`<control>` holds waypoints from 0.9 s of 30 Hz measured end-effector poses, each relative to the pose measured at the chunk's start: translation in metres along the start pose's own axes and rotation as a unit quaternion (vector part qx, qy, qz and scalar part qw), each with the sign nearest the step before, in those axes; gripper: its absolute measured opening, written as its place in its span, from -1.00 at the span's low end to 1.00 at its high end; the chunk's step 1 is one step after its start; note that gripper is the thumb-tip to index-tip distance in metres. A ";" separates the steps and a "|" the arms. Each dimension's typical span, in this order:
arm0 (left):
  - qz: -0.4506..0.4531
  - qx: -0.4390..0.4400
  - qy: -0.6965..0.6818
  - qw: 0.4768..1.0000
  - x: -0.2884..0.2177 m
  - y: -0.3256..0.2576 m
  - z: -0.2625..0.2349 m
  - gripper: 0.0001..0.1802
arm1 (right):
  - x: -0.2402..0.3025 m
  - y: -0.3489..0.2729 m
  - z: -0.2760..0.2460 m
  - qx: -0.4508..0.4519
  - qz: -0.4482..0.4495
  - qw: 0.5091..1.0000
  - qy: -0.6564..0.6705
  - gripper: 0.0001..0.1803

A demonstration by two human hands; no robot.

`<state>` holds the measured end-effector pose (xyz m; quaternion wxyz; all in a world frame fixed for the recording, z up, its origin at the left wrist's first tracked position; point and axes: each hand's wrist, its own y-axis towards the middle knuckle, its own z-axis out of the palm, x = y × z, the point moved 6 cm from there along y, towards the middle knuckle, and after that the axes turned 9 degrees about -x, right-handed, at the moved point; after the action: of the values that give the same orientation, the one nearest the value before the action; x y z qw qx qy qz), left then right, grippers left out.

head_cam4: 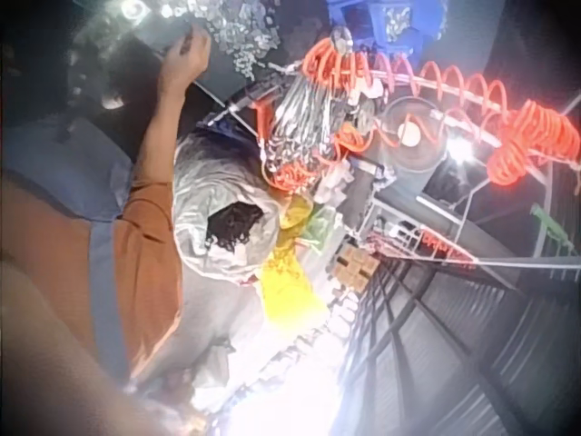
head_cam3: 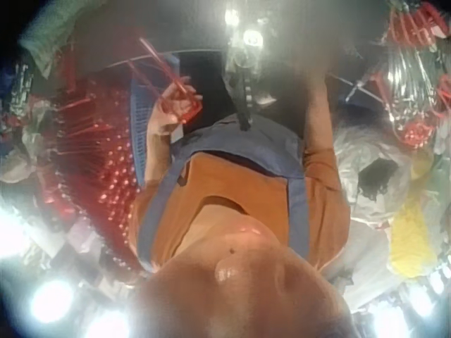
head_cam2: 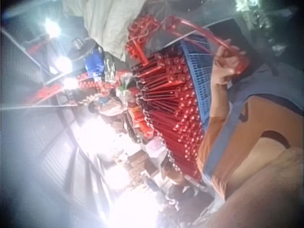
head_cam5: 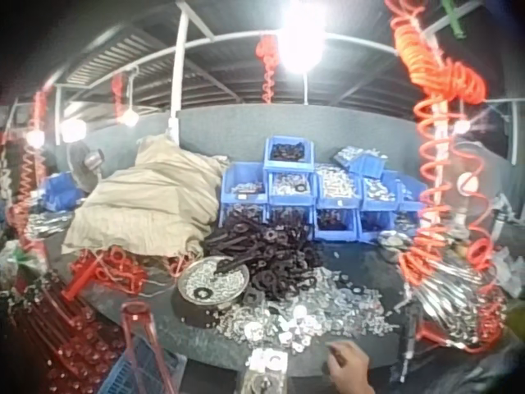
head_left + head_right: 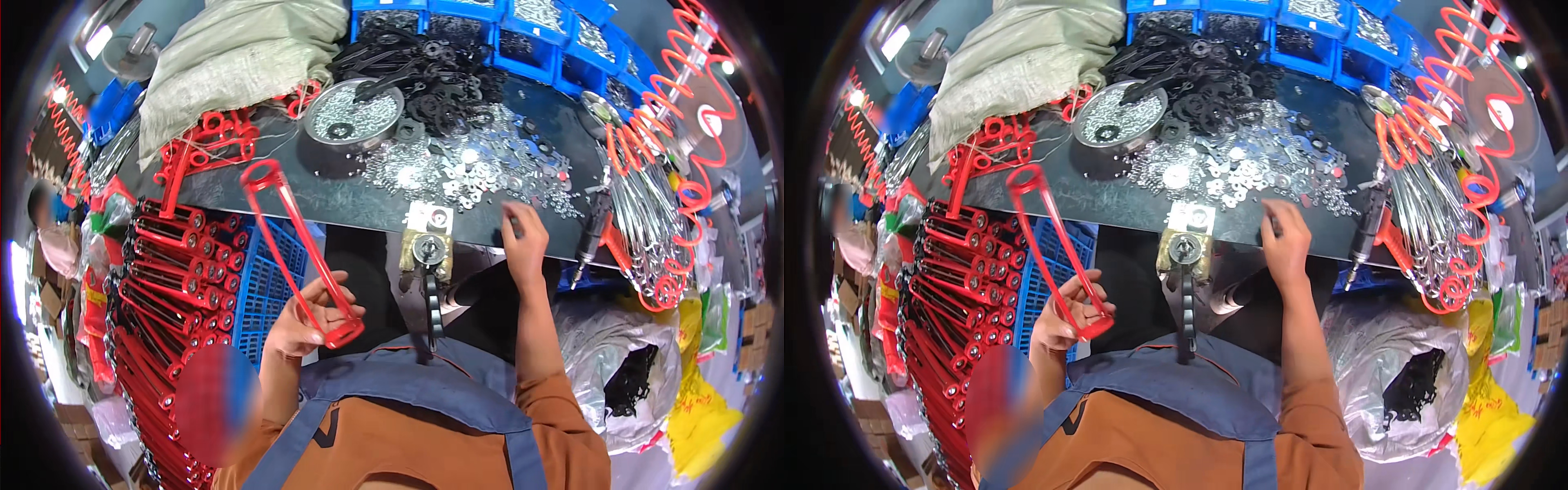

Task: Assembling the frames and mechanical components of manual caulking guns at a manufacturing workstation.

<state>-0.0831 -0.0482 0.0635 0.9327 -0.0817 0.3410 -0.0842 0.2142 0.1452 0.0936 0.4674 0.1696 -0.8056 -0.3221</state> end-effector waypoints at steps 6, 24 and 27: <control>0.159 0.071 0.180 0.968 -0.025 0.027 0.065 -0.07 | -0.066 0.035 0.012 0.029 0.050 0.985 -0.164 -0.74; 0.236 0.023 0.623 0.746 -0.001 0.119 0.098 -0.43 | -0.059 0.042 0.028 -0.005 -0.140 0.963 -0.228 -0.67; 0.224 -0.007 0.589 0.776 0.003 0.118 0.097 -0.41 | -0.065 0.039 0.022 -0.060 -0.112 0.940 -0.316 -0.68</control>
<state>-0.0058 0.0748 0.1104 0.5412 0.0565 0.8333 0.0978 0.2290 0.2193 0.0702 0.1591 0.1205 -0.8667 -0.4572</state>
